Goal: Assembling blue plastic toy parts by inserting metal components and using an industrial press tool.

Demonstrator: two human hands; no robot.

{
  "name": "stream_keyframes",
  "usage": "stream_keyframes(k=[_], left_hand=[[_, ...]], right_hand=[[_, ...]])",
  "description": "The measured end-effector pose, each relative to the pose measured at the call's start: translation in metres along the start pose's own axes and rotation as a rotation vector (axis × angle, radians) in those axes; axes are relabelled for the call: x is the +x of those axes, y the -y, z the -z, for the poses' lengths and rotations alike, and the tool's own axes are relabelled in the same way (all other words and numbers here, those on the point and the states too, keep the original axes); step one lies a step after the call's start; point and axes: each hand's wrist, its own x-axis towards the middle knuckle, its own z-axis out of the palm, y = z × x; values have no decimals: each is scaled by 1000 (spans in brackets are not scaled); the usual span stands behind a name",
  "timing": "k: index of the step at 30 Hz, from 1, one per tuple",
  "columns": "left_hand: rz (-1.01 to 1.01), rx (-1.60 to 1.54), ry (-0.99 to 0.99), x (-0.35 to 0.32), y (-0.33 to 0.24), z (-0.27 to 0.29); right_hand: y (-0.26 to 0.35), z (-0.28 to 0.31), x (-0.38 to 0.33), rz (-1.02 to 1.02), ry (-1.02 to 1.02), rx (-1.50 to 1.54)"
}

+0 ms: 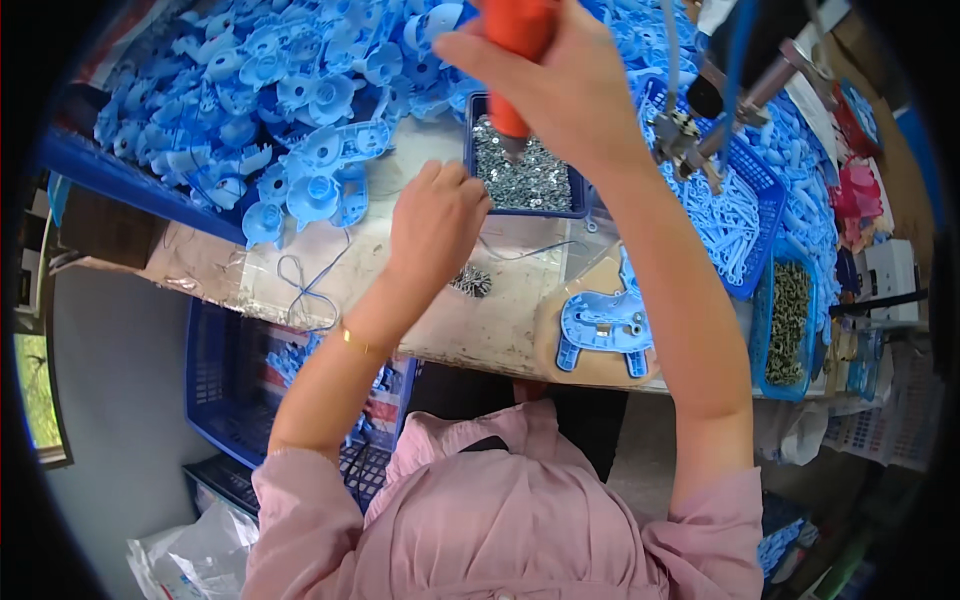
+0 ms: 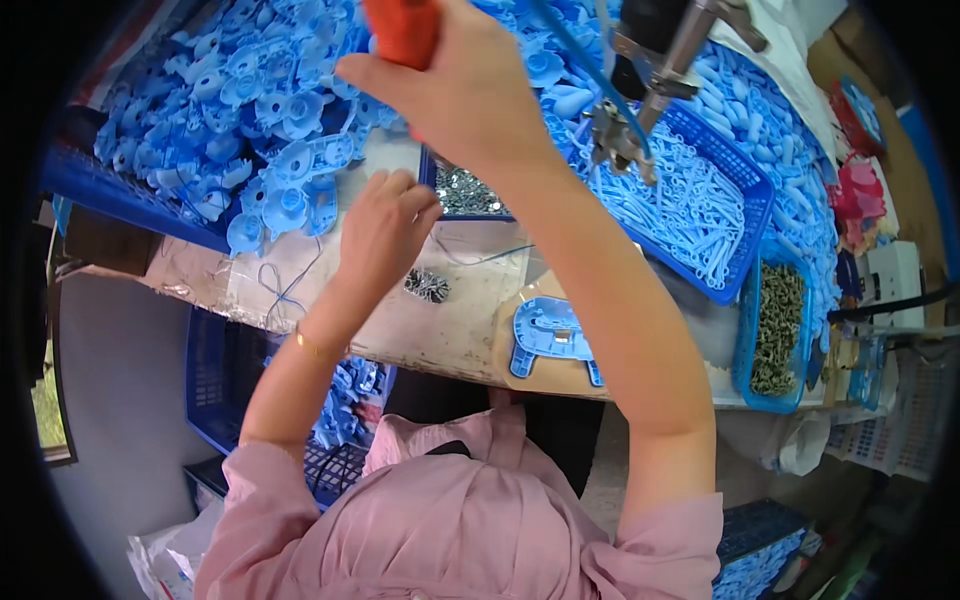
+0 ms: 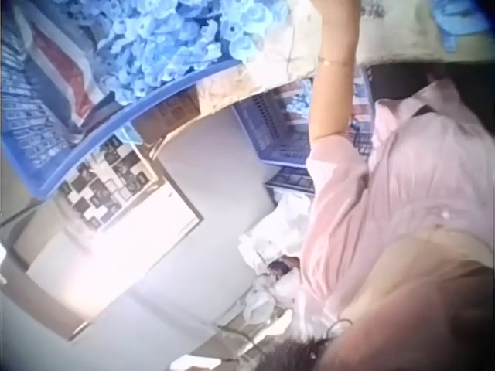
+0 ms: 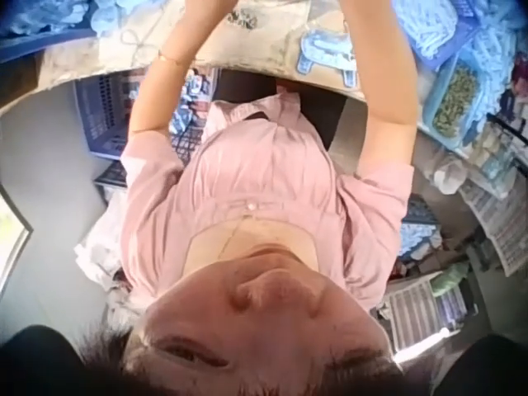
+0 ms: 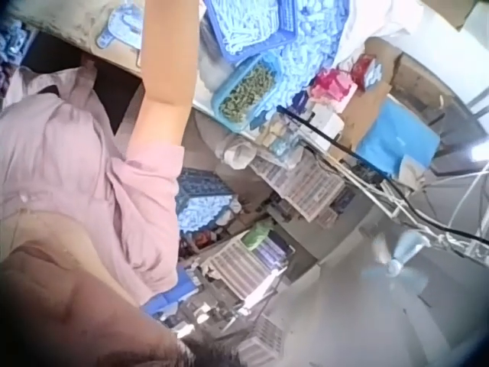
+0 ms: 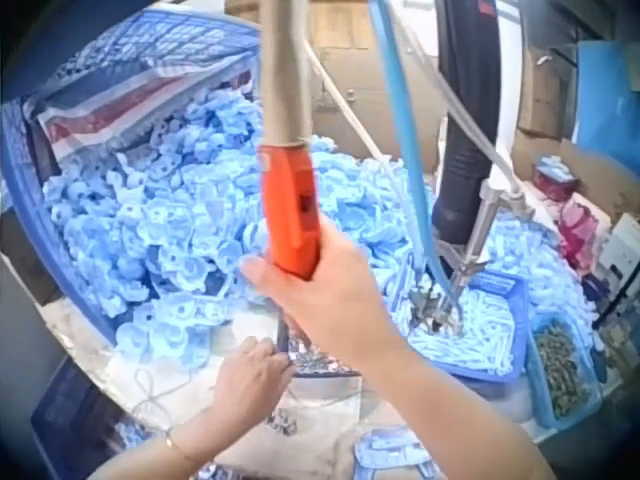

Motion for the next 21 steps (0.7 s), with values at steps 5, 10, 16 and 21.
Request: stream_keyframes(k=[5,10,16,21], left_hand=[[-106,154,231,51,18,-33],[-212,11,29,58,41,-90],[-153,101,234,55,6,-38],[-503,-92,16,27,-14,-24]], right_hand=[[-72,1,-12,290,-133,130],[-75,2,-31,193,-53,157],[-79,22,-44,161,-16,102],[-83,22,-54,207,-87,105]])
